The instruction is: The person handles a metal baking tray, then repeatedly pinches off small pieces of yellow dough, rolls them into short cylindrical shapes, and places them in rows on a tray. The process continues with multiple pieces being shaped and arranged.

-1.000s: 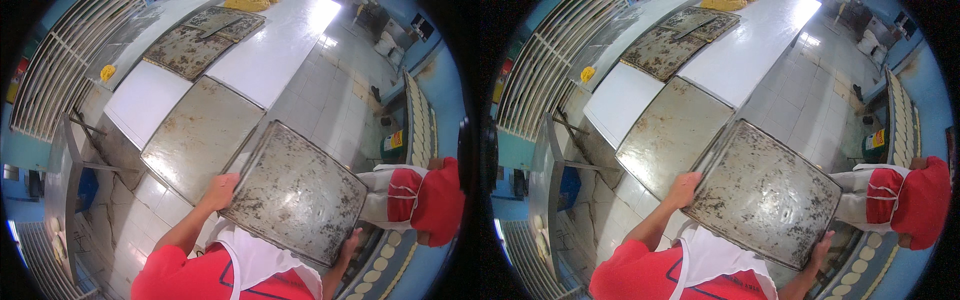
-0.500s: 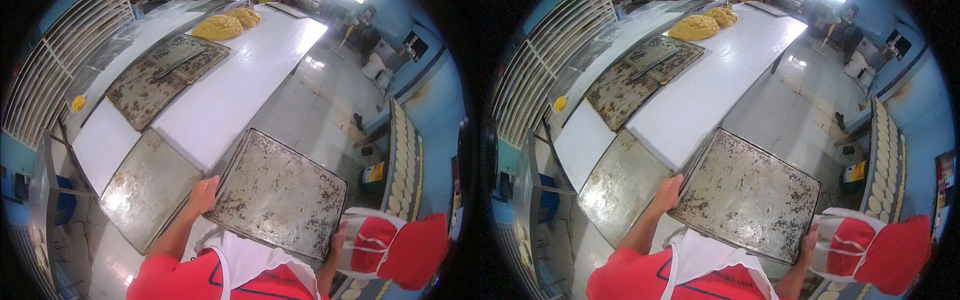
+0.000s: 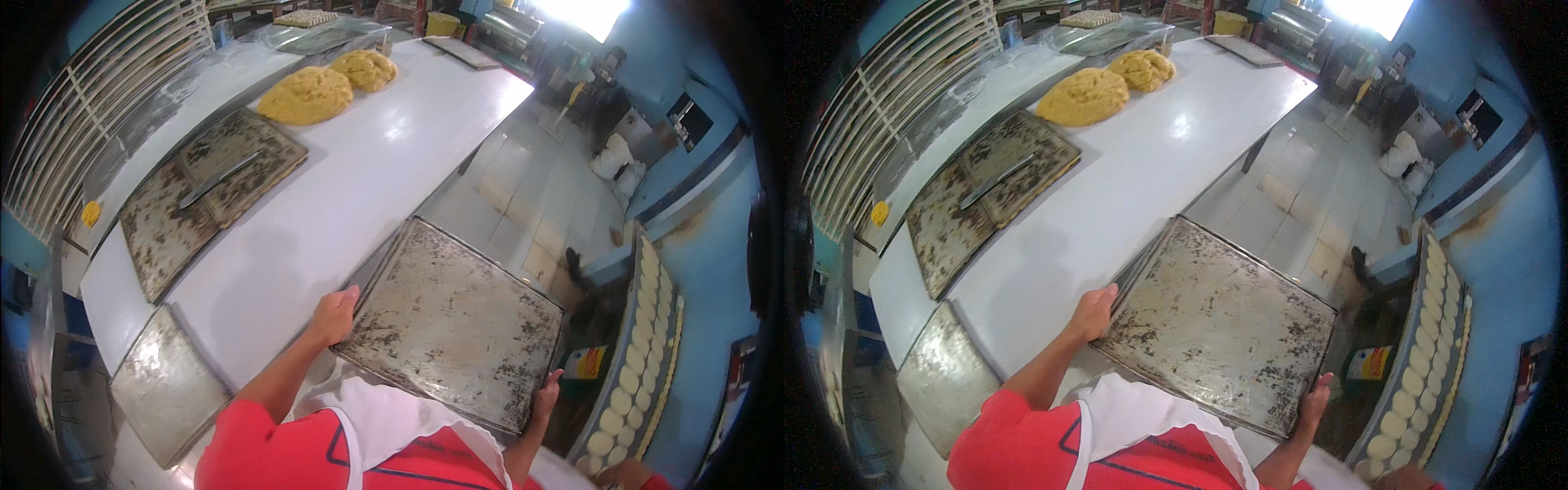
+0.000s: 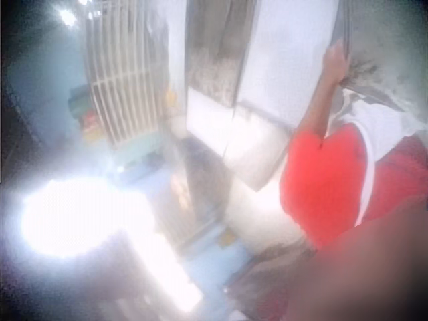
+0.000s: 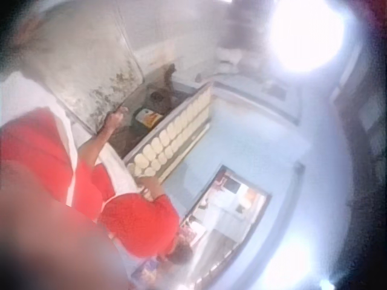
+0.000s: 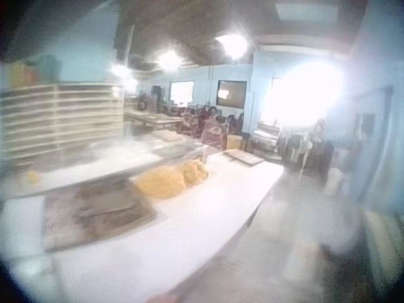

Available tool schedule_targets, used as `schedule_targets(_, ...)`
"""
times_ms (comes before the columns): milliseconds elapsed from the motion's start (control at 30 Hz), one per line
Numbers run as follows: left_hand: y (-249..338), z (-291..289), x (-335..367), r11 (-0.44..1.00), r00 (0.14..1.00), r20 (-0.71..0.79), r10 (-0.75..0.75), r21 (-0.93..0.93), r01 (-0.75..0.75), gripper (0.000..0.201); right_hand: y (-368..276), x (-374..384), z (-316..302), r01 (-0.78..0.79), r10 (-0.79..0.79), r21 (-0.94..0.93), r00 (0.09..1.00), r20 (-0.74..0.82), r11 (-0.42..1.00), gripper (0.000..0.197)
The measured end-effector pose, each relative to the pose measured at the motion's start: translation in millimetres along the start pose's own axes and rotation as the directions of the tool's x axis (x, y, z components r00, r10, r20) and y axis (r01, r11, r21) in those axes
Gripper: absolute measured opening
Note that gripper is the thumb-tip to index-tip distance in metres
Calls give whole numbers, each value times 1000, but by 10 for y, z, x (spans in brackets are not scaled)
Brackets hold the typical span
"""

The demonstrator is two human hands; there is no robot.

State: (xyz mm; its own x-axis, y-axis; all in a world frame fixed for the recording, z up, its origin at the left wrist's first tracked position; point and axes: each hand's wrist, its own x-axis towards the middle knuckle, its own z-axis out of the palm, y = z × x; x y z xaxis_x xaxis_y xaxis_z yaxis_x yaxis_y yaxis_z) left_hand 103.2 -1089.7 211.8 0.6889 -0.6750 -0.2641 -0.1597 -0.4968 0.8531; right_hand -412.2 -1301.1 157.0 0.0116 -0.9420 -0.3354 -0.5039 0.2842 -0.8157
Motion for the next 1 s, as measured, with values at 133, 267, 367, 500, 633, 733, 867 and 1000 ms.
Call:
schedule_targets(133,467,480,699,1000,996,-88,1,-19,-3,61,-662,1462,139,188,-186,-157,982,32,969,96)
schedule_targets(267,830,706,1157,994,977,-183,-111,-6,112,59,-1390,2579,404,298,-271,-104,939,210,949,84)
schedule_targets(367,978,944,1597,991,955,-269,-126,-69,111,60,-1781,3321,631,297,-273,-81,936,224,951,78)
schedule_targets(500,996,1118,2324,983,930,-325,-172,-114,142,60,-2061,4147,1114,275,-248,-58,926,285,960,71)
schedule_targets(633,1044,1274,3448,991,945,-298,-135,-49,126,58,-2461,5040,1612,330,-300,-89,922,246,940,67)
schedule_targets(733,1130,1348,4198,991,965,-235,-114,42,127,59,-2681,5462,1866,355,-330,-82,917,226,931,66)
schedule_targets(867,1348,1483,5294,977,979,-158,-129,150,153,63,-3002,6096,2027,286,-234,-184,936,264,940,67)
schedule_targets(1000,1402,1588,6111,960,984,-72,-165,216,177,65,-3045,6545,2352,304,-278,-159,946,164,939,70)
